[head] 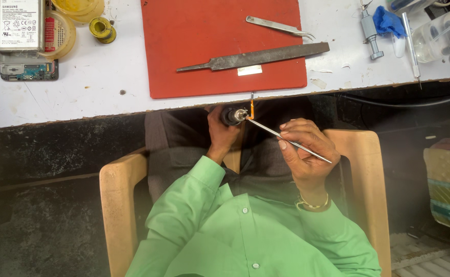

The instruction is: The person uses a hot air gun to heat a small electronic component while applying solder with a soldering iron. They repeatedly dip the soldering iron into a container of flux and continue soldering the component held in the left hand.

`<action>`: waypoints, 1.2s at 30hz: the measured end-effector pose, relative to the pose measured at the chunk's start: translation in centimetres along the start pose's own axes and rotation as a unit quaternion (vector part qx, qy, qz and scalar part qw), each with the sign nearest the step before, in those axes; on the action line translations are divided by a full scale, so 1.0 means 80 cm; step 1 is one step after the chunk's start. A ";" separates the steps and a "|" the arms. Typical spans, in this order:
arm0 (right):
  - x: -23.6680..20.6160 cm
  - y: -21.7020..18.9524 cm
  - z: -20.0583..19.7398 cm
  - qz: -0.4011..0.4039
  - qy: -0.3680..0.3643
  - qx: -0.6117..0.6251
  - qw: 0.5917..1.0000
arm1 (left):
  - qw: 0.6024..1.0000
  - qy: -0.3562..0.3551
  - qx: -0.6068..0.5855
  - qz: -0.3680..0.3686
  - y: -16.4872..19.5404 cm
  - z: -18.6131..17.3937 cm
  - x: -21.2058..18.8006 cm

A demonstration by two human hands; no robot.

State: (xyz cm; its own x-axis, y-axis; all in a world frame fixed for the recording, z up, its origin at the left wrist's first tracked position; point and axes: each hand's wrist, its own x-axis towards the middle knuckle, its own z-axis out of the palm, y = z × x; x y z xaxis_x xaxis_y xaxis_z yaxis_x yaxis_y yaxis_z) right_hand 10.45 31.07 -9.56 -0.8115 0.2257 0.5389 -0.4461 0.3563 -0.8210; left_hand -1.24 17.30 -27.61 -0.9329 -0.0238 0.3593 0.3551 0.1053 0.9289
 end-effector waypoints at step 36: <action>0.007 -0.019 0.005 -0.045 0.002 -0.045 0.998 | 0.998 -0.018 0.009 -0.065 0.007 -0.005 0.003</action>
State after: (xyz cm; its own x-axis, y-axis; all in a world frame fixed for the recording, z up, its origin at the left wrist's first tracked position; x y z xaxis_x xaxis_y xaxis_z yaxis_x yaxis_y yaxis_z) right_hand 10.57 30.30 -8.08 -0.7684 0.1923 0.6104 -0.4808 0.4560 -0.7489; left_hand -1.24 16.98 -26.98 -0.9727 -0.0028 0.2320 0.2300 0.1211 0.9656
